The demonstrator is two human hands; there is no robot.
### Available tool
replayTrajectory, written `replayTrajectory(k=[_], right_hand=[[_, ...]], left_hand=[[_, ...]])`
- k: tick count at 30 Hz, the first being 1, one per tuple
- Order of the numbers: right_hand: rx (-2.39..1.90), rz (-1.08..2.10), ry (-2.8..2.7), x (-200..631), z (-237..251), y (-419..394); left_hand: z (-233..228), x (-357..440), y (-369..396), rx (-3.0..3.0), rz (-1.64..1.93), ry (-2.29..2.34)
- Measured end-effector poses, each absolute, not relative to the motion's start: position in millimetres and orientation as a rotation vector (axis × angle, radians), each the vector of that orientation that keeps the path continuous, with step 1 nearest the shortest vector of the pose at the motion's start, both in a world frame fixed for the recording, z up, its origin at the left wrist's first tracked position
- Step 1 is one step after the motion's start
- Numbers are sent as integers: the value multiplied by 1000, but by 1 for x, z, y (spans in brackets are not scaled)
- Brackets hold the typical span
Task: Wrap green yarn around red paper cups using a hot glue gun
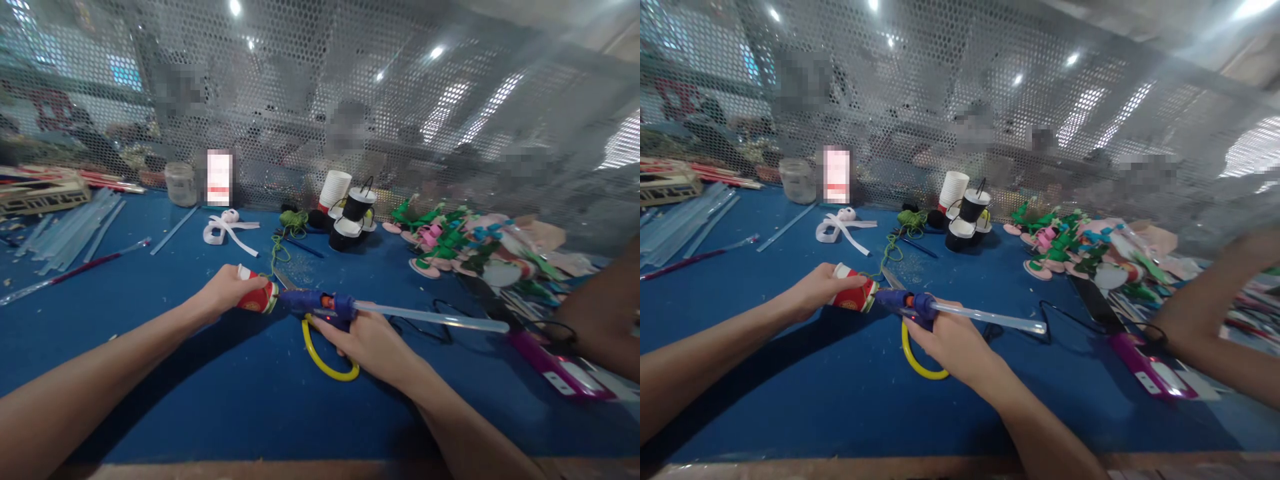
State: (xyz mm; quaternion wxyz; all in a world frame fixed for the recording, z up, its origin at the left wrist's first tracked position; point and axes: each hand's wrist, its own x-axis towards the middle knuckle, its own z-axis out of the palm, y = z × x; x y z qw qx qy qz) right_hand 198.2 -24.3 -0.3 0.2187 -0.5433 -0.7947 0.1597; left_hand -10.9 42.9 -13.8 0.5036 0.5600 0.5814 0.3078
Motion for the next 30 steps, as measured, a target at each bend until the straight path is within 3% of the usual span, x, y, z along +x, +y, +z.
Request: replayTrajectory(k=[9,30], right_hand=[[-1659,693,-2092,199,7,-26],[-1677,731,-2010,192,12,-15]], left_hand=[[-13,-10,41,1383,737,1416],[-16,-12,41,1464,728,1416]])
